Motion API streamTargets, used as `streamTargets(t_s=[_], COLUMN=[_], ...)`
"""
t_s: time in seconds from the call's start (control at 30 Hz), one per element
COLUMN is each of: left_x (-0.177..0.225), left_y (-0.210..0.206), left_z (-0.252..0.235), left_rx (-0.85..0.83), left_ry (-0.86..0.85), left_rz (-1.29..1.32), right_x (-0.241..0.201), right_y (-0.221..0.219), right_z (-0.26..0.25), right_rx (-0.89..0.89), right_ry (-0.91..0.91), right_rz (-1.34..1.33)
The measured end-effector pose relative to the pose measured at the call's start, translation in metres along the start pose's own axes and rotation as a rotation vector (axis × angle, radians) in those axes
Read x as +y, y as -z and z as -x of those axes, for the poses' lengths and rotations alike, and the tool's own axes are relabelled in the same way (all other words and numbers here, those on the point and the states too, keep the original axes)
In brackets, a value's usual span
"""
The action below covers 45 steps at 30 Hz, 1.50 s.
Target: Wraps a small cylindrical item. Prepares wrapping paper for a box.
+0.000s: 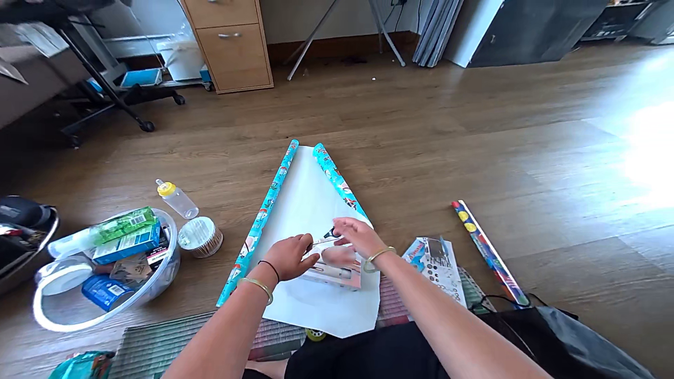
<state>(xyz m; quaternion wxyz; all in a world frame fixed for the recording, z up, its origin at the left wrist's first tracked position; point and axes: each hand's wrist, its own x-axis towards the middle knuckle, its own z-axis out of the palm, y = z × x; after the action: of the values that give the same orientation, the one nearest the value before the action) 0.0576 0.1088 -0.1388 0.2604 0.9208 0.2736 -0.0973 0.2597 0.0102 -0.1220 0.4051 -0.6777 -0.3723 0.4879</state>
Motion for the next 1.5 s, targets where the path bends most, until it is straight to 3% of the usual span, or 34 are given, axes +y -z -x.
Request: streamTargets(t_s=[0.3, 0.47, 0.57, 0.67, 0.8, 0.93, 1.03, 1.1, 1.17, 1.3, 1.5], left_x=[0.039, 0.049, 0.053, 0.051, 0.054, 0.065, 0.063, 0.064, 0.066, 0.075, 0.092], left_y=[0.042, 0.053, 0.055, 0.06, 0.053, 0.041, 0.026, 0.015, 0.001, -0.021, -0.029], left_z=[0.063, 0.113, 0.126, 0.131, 0.127, 0.116, 0.109, 0.11, 0.112, 0.117, 0.136], left_rx=[-0.091, 0.156, 0.289, 0.332, 0.396, 0.259, 0.132, 0.013, -0.019, 0.098, 0.23], left_ry=[0.059, 0.215, 0.442, 0.536, 0.495, 0.433, 0.454, 0.471, 0.488, 0.48, 0.398], left_rz=[0.157, 0.313, 0.263, 0.198, 0.143, 0.21, 0.491, 0.875, 1.194, 1.519, 1.797], right_x=[-0.018, -0.024, -0.032, -0.037, -0.031, -0.023, -0.022, -0.019, -0.008, 0.009, 0.012], right_y=[-0.001, -0.008, -0.019, -0.035, -0.054, -0.063, -0.064, -0.065, -0.069, -0.085, -0.107], right_z=[0.042, 0.064, 0.073, 0.079, 0.084, 0.085, 0.084, 0.085, 0.088, 0.096, 0.116], right_rx=[-0.141, -0.122, -0.037, 0.034, 0.024, 0.04, 0.072, 0.055, 0.096, 0.299, 0.306], right_ry=[0.059, 0.158, 0.255, 0.316, 0.36, 0.449, 0.44, 0.46, 0.625, 1.038, 1.2], right_rz=[0.241, 0.464, 0.508, 0.553, 0.59, 0.551, 0.577, 0.648, 0.709, 0.803, 0.713])
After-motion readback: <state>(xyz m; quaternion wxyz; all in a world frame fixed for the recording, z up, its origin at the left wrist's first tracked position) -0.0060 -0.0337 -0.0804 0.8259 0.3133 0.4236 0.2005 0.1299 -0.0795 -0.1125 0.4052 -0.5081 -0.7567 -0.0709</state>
